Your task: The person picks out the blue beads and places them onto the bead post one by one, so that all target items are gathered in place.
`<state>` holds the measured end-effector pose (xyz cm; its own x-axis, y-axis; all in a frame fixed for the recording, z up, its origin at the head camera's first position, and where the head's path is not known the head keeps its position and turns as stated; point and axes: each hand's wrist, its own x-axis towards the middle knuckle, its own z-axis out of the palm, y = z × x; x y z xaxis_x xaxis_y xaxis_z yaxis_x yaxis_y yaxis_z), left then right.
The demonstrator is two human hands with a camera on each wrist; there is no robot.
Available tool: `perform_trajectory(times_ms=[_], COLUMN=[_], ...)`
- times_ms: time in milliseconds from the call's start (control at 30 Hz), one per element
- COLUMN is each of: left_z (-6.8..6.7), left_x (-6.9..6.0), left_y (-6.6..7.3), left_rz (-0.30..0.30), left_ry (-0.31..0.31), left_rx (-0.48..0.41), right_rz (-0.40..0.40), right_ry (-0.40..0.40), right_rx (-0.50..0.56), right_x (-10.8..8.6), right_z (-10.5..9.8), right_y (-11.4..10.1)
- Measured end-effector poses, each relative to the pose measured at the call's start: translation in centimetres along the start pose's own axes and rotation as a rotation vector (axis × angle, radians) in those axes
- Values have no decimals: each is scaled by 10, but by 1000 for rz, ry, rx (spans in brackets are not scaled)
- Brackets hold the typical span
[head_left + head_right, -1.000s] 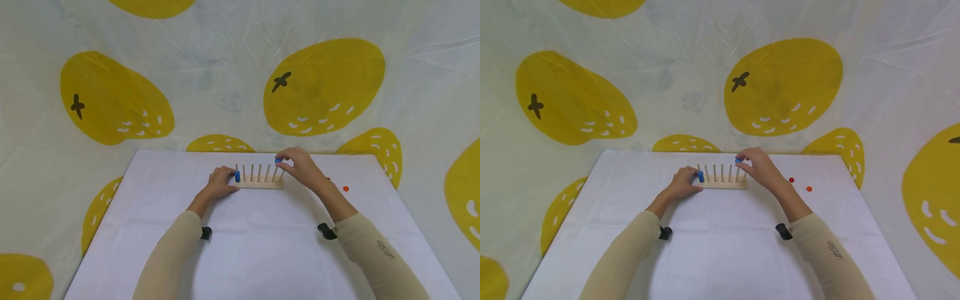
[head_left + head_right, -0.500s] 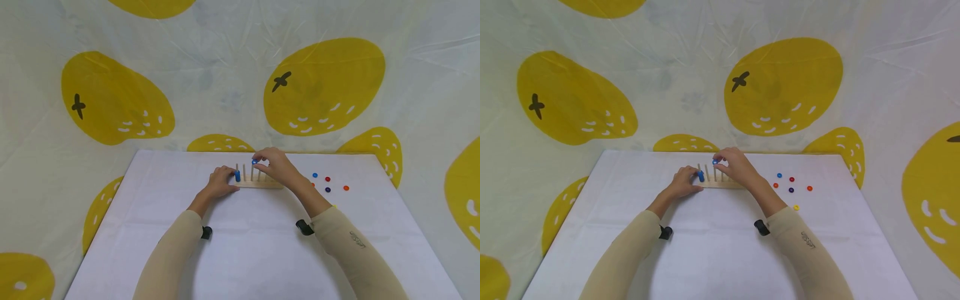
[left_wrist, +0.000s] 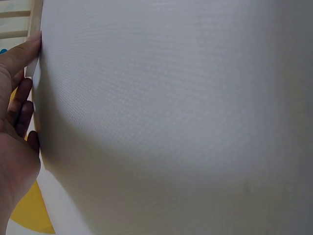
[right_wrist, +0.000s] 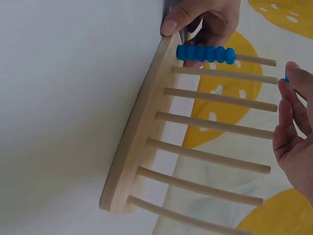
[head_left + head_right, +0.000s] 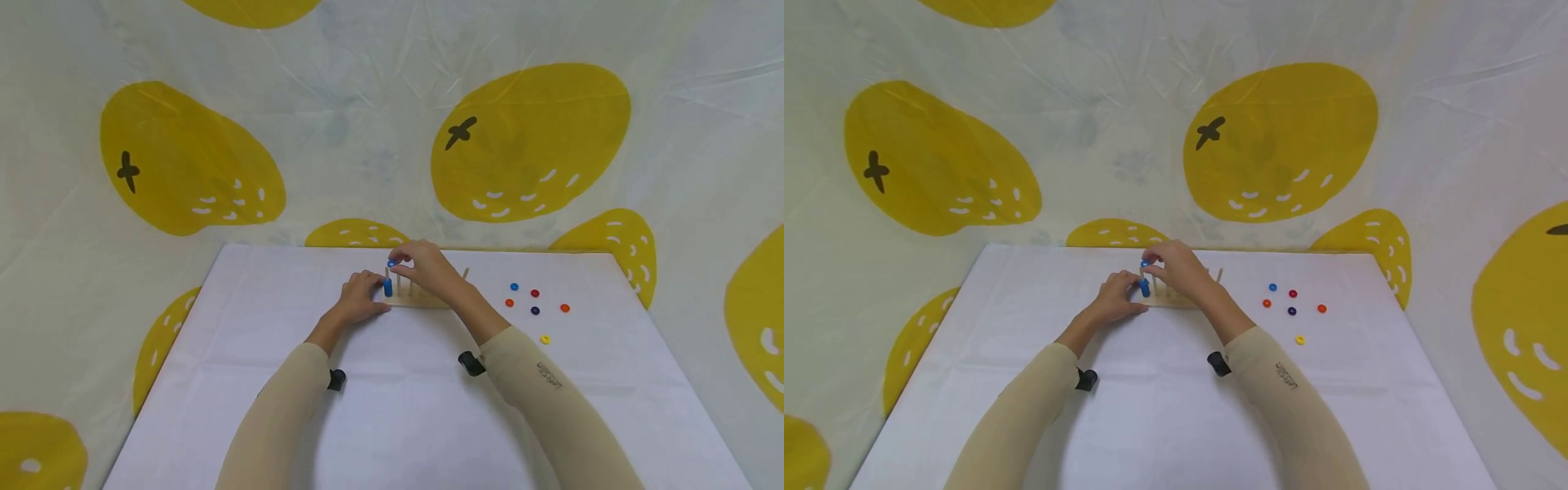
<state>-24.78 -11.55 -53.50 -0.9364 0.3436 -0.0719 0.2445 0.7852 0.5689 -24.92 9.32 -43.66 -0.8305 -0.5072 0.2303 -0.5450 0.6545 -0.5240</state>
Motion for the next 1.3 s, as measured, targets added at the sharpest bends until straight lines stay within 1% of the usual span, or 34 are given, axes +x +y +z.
perform_trajectory(times_ms=[167,333,567,833,1067,1200,1300], left_z=[-1,-5,-5,-3,-2,-1,-1], left_x=[0,-1,-1,-1,0,1,1], left_y=[2,6,5,3,3,2,1], left_rz=[-7,-13,-22,-24,-25,-29,-26], left_ry=[-16,-14,-26,-17,-17,-20,-18], left_rx=[3,-3,-15,-21,-18,-12,-5], right_rz=[15,12,-7,2,-21,-10,13], right_ry=[-31,-55,-93,-91,-70,-75,-87], right_rx=[-4,-16,21,11,6,-4,-19], right_x=[6,10,11,10,10,9,9], right_z=[3,5,8,9,8,7,6], right_y=[-3,-5,-4,-3,-4,-3,-3])
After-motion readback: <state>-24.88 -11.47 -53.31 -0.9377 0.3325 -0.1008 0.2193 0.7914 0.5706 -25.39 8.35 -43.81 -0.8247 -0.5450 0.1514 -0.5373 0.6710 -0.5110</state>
